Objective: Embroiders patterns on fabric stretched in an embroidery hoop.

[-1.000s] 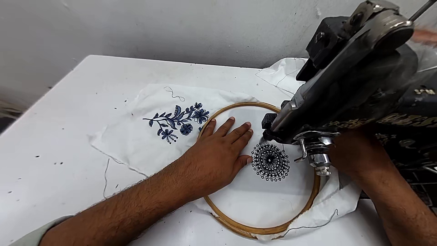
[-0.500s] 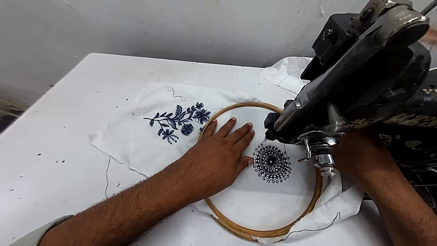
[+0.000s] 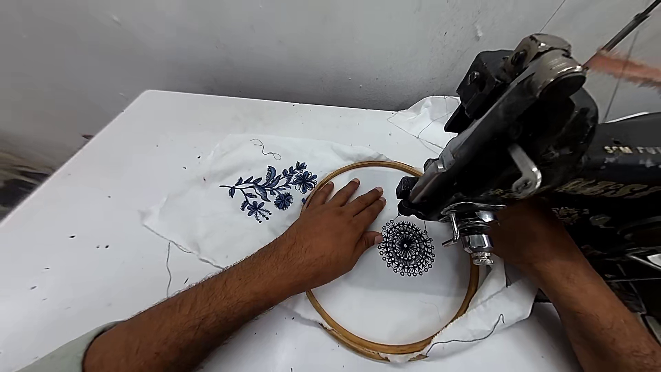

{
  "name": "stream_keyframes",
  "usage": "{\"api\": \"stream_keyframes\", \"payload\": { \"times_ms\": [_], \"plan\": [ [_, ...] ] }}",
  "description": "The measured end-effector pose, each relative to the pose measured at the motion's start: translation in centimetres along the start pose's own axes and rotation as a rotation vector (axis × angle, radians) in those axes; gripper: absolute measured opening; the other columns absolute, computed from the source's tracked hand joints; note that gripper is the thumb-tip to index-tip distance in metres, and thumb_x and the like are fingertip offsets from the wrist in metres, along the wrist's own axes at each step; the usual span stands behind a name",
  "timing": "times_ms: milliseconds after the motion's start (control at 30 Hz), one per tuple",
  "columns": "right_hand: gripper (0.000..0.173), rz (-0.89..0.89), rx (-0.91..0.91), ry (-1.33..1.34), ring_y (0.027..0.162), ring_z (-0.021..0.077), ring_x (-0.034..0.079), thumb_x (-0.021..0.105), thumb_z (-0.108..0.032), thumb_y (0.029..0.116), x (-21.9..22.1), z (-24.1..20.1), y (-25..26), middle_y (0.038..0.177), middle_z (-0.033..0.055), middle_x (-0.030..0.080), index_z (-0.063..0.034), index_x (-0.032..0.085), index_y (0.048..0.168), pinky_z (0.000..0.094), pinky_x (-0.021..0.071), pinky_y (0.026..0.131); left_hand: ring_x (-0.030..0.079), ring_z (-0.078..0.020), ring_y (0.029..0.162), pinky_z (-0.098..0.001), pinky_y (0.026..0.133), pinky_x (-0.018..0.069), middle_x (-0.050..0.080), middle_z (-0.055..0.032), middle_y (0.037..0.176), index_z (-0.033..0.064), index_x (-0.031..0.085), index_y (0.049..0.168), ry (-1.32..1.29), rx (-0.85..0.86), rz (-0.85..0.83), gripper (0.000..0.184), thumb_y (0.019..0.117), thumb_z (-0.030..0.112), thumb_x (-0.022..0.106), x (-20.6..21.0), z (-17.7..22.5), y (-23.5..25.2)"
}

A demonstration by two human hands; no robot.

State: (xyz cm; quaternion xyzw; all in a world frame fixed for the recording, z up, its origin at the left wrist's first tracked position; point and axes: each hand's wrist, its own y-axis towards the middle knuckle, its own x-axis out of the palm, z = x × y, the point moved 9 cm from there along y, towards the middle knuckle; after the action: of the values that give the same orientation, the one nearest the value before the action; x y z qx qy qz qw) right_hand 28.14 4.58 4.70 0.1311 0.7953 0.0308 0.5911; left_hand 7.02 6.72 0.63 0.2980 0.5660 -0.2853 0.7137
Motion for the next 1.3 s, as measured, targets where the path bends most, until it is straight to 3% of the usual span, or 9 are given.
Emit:
{"api": "stream_keyframes", "payload": {
  "times_ms": [233, 567, 767, 933, 1300],
  "plan": [
    [0.023, 0.005, 0.009, -0.020, 0.073, 0.0313, 0.061, 0.076, -0.016, 0.0908, 0.09, 0.04, -0.10, 0.075, 0.0155, 0.060, -0.0032, 0.062, 0.078, 0.0527, 0.0440, 0.063, 0.030, -0.0302, 0.154, -0.0650, 0.122, 0.0221, 0.038, 0.0004, 0.165, 0.0165, 0.046, 0.157, -0.001, -0.012, -0.038, 0.059, 0.1094, 0.048, 0.030, 0.00, 0.02, -0.43],
    [0.018, -0.011, 0.011, 0.011, 0.074, 0.0283, 0.059, 0.078, -0.011, 0.0888, -0.01, -0.35, -0.32, 0.077, 0.0136, 0.059, -0.0029, 0.063, 0.081, 0.0508, 0.0436, 0.065, 0.031, -0.0313, 0.154, -0.0679, 0.120, 0.0232, 0.037, -0.0002, 0.166, 0.0151, 0.045, 0.157, 0.015, -0.020, -0.052, 0.059, 0.1094, 0.046, 0.030, -0.13, 0.32, -0.74],
    [0.018, 0.030, -0.014, 0.028, 0.076, 0.0319, 0.061, 0.077, -0.013, 0.0874, 0.01, -0.21, -0.26, 0.079, 0.0161, 0.061, -0.0015, 0.063, 0.083, 0.0536, 0.0445, 0.065, 0.032, -0.0316, 0.154, -0.0680, 0.119, 0.0237, 0.038, -0.0003, 0.165, 0.0156, 0.045, 0.157, 0.019, -0.033, -0.040, 0.059, 0.1094, 0.047, 0.029, -0.14, 0.12, -0.60],
    [0.022, 0.035, -0.026, 0.022, 0.071, 0.0281, 0.059, 0.076, -0.017, 0.0885, 0.07, -0.11, -0.23, 0.074, 0.0124, 0.059, -0.0046, 0.061, 0.078, 0.0511, 0.0438, 0.062, 0.032, -0.0295, 0.154, -0.0675, 0.120, 0.0249, 0.037, 0.0016, 0.166, 0.0163, 0.044, 0.157, 0.045, -0.023, -0.058, 0.059, 0.1099, 0.047, 0.027, 0.02, 0.33, -0.73],
    [0.021, 0.029, -0.015, 0.010, 0.072, 0.0315, 0.060, 0.075, -0.013, 0.0885, 0.11, -0.44, -0.39, 0.075, 0.0152, 0.059, -0.0035, 0.061, 0.077, 0.0526, 0.0434, 0.061, 0.031, -0.0300, 0.154, -0.0673, 0.120, 0.0244, 0.036, 0.0008, 0.166, 0.0160, 0.043, 0.158, 0.035, -0.031, -0.083, 0.059, 0.1097, 0.047, 0.028, -0.04, 0.21, -0.77]
  ]
}}
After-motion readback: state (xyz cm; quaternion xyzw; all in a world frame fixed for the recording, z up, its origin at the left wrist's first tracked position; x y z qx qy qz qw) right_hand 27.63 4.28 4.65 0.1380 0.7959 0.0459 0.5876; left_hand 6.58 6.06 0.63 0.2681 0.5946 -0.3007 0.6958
